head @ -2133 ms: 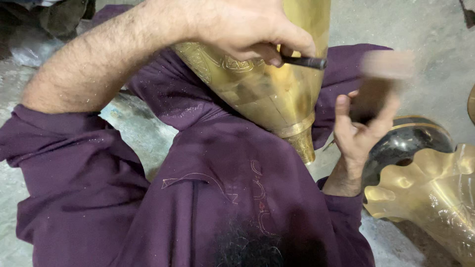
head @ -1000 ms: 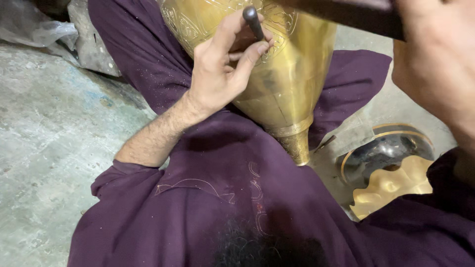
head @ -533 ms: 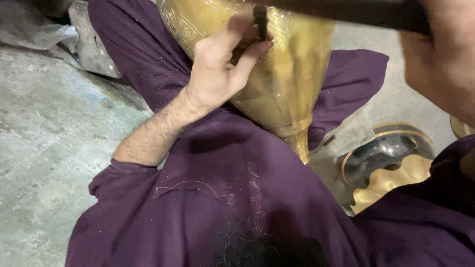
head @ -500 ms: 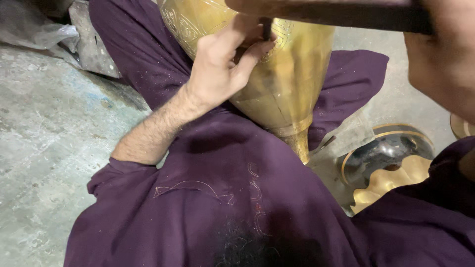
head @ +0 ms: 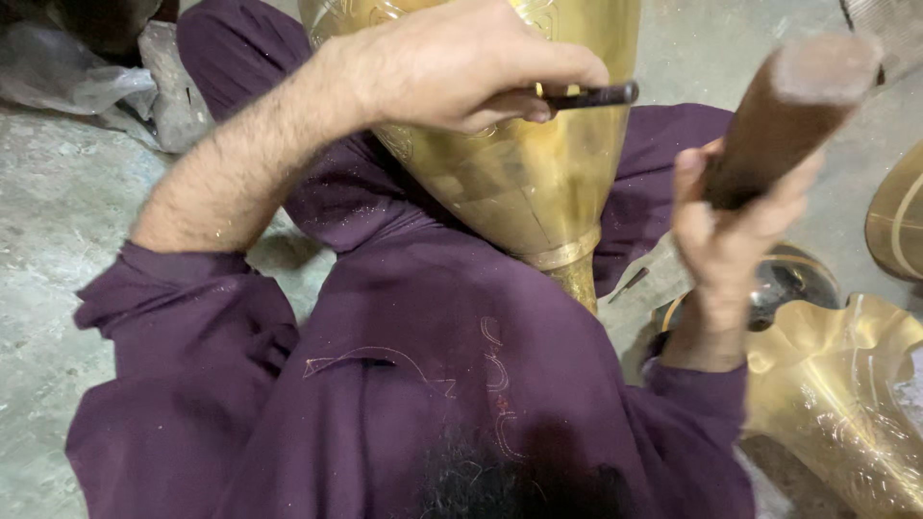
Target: The person sits on the workshop floor holding a large brass vase between their legs, positions a punch on its engraved surface, and strikes the punch with a wooden mallet, repositioning the punch repeatedly to work the decorative pattern.
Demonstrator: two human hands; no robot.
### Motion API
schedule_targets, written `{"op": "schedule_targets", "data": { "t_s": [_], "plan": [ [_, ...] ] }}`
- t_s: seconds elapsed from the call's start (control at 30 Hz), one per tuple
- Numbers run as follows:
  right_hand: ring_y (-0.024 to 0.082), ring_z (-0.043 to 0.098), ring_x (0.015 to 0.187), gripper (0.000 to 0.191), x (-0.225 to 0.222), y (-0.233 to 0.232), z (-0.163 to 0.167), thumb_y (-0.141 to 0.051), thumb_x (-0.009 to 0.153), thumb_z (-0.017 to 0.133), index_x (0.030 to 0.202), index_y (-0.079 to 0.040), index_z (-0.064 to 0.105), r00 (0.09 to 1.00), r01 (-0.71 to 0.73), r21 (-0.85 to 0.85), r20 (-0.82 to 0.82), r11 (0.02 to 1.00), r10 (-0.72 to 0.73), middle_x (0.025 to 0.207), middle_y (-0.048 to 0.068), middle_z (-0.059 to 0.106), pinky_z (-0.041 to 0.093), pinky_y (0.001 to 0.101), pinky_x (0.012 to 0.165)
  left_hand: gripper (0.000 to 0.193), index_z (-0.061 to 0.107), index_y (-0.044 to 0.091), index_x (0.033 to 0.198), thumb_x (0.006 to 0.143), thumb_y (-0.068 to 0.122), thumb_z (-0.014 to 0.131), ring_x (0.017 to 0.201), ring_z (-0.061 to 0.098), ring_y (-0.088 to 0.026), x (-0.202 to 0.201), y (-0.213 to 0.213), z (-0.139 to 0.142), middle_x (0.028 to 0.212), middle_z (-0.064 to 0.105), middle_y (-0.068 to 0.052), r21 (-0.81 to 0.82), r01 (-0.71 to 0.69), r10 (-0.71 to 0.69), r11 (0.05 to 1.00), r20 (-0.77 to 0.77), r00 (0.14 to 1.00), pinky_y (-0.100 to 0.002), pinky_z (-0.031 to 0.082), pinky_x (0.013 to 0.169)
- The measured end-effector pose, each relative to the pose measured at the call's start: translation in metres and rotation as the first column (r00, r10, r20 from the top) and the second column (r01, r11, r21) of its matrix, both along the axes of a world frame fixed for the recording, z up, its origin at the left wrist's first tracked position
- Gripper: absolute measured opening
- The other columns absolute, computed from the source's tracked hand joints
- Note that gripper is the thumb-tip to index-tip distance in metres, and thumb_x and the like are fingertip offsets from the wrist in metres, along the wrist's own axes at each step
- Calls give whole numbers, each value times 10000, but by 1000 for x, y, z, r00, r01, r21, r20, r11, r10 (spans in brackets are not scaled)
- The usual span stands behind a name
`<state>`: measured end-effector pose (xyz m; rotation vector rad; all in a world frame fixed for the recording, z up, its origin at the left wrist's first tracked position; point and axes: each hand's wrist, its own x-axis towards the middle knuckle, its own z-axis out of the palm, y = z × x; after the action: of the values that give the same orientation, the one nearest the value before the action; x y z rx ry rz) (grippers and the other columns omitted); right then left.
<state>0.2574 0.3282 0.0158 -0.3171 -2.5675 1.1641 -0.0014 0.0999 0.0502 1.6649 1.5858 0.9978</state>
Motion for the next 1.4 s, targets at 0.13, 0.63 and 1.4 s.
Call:
{"op": "schedule_targets", "data": {
  "t_s": [0.13, 0.63, 1.4],
  "plan": [
    [285, 648, 1136, 527, 37, -41, -38, 20, 989, 769, 1431, -16, 483, 971, 237, 20, -31, 971, -237, 1241, 194, 615, 546, 378, 1015, 447, 610, 179, 1384, 958, 181, 744, 742, 693, -323, -9, 19, 14, 838, 724, -128, -218, 184, -210, 958, -104, 972, -463, 501, 640],
    [362, 691, 1166, 554, 54, -54, -51, -41, 981, 768, 1469, -24, 506, 951, 252, -24, 189, 968, -243, 1275, 221, 665, 550, 434, 1007, 409, 568, 109, 1359, 974, 131, 703, 806, 737, -263, -15, 61, 7, 920, 744, -88, -170, 255, -250, 952, 54, 967, -427, 548, 670],
    [190, 635, 1103, 696, 45, -37, -48, 48, 989, 783, 1545, 10, 367, 959, 278, -51, 72, 959, -274, 1212, 154, 625, 537, 309, 961, 537, 596, 89, 1356, 860, 95, 801, 759, 751, -255, -28, 82, -28, 874, 761, -96, -212, 388, -378, 897, 86, 922, -426, 547, 630]
  ]
}}
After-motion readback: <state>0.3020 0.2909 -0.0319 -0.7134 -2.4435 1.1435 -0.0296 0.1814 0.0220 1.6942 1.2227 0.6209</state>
